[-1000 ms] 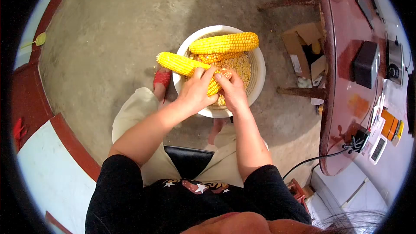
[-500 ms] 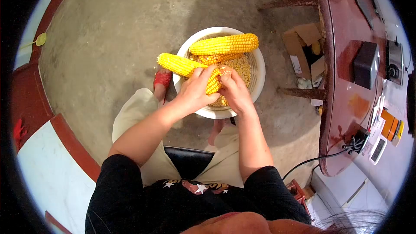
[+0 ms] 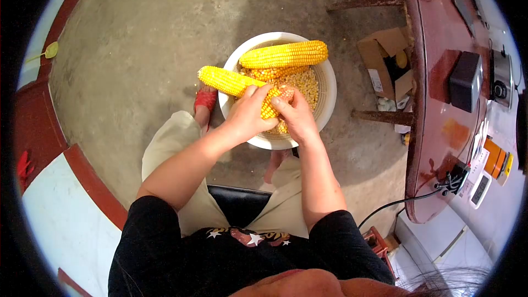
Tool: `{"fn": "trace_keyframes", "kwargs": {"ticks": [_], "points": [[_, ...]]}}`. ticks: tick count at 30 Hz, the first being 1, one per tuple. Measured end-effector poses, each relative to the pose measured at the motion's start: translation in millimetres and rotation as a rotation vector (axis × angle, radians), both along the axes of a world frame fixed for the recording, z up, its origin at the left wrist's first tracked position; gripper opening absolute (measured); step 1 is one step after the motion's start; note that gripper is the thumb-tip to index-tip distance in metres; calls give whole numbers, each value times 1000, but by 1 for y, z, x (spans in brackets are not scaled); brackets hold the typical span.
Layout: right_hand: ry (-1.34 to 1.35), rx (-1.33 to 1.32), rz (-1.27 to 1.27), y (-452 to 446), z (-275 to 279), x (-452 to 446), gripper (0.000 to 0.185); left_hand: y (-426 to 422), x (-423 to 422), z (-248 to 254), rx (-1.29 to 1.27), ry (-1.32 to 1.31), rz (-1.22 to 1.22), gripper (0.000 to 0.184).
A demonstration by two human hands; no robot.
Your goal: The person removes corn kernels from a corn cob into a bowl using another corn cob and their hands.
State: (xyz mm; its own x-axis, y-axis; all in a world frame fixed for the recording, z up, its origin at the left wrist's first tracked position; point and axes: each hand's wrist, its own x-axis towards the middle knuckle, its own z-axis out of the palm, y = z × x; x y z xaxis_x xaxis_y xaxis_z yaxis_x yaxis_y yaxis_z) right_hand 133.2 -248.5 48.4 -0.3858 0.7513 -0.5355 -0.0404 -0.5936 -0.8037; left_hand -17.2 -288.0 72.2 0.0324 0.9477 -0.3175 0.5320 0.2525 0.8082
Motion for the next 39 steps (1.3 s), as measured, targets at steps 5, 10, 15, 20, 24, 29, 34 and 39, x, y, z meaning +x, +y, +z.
{"fn": "trace_keyframes", "kwargs": {"ticks": [5, 10, 15, 20, 24, 29, 34, 39], "points": [[78, -101, -21, 3, 3, 2, 42, 0, -1, -2, -1, 1, -3, 74], [189, -219, -94, 5, 16, 0, 42, 1, -3, 0, 10, -30, 9, 73], [-88, -90, -61, 2, 12, -8, 47, -5, 5, 4, 62, 166, -32, 73], [-139, 53, 10, 0, 9, -4, 48, -6, 4, 3, 28, 183, -72, 73], [-42, 18, -10, 0, -6, 5, 47, -4, -1, 0, 70, 66, -45, 75], [229, -234, -82, 8, 23, 3, 45, 1, -5, 3, 39, 12, 2, 77], [37, -103, -75, 1, -4, -2, 39, -3, 1, 1, 85, 74, -11, 76], [107, -116, -22, 2, 6, 6, 42, -3, 3, -1, 23, 20, 27, 74]]}}
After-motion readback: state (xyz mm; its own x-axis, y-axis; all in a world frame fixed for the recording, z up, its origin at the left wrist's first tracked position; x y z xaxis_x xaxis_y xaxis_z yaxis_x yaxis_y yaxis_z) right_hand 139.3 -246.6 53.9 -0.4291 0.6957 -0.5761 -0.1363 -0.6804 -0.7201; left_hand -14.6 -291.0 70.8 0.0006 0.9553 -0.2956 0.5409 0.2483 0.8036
